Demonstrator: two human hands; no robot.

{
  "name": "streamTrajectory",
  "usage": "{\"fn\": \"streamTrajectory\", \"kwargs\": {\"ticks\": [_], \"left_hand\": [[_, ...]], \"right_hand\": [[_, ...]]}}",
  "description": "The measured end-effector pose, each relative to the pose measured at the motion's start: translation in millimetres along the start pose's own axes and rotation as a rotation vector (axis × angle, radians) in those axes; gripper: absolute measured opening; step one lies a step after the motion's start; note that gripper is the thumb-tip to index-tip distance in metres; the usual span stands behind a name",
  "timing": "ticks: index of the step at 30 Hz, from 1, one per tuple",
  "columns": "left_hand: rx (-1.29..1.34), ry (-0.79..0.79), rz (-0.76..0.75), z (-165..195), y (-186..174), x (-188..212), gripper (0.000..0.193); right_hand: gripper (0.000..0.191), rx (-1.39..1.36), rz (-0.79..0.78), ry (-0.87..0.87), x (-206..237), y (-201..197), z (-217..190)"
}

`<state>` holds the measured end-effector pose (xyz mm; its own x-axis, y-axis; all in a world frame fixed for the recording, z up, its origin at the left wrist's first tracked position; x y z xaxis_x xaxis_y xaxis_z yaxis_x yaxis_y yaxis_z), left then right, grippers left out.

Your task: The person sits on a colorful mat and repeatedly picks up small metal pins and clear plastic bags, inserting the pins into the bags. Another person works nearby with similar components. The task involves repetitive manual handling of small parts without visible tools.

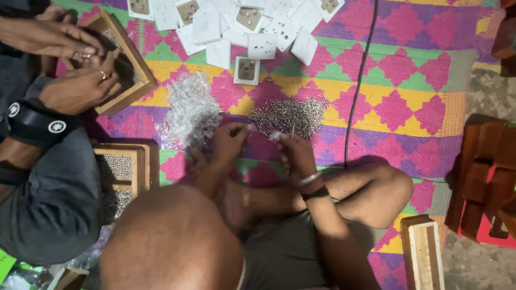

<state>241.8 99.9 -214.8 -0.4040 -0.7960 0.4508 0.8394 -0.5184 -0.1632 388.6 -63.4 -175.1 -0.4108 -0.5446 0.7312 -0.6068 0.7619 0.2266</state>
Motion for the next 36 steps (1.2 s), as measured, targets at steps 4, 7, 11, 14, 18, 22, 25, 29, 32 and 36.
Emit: {"fn": "streamTrajectory", "kwargs": {"ticks": [4,7,11,14,18,22,25,29,32,36], "left_hand": [[0.031,0.052,-0.102,23,22,13,0.02],[0.069,0.181,-0.217,26,31,9,0.028],[-0.011,0.223,-0.341,2,40,11,0.046],[-0.157,0.246,-0.448,30,50,40,0.037],[-0.614,0.585,-0.497,142,-5,78,0.034],[-1.537,0.987,-0.025,182,-180,-4,0.032],[-1.772,1.049,0.007,133,-268,-76,0.03],[-1.836,1.051,0.005,154,-257,-72,0.027],[-1.813,0.967,0.114,205,-200,-23,0.025],[-1.349,0.75,-0.051,150,-49,58,0.023]], "right_hand": [[0.019,-0.435,-0.252,0.257,-8,21,10],[0.02,-0.35,-0.264,0.28,-10,20,14],[0.025,-0.359,-0.426,0.322,1,34,24],[0.022,-0.072,-0.319,0.12,1,25,23],[0.019,0.199,-0.326,0.029,5,30,40],[0.019,0.235,-0.25,-0.247,-5,19,23],[0.021,0.445,-0.139,-0.453,-15,17,3],[0.021,0.439,-0.159,-0.483,-12,32,-5],[0.022,0.517,-0.119,-0.504,-2,32,-11],[0.022,0.534,-0.081,-0.57,5,26,-29]]}}
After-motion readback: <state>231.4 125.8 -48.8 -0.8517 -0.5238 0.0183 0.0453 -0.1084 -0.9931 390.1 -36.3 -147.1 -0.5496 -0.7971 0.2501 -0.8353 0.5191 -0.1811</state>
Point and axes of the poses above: each hand's wrist, its own x-axis away from the middle knuckle, its own y-axis out of the palm, z = x × y, the point moved 10 cm from there along -x, towards the middle knuckle, and after that the axes turned 3 degrees about z, right-handed, at the moved point
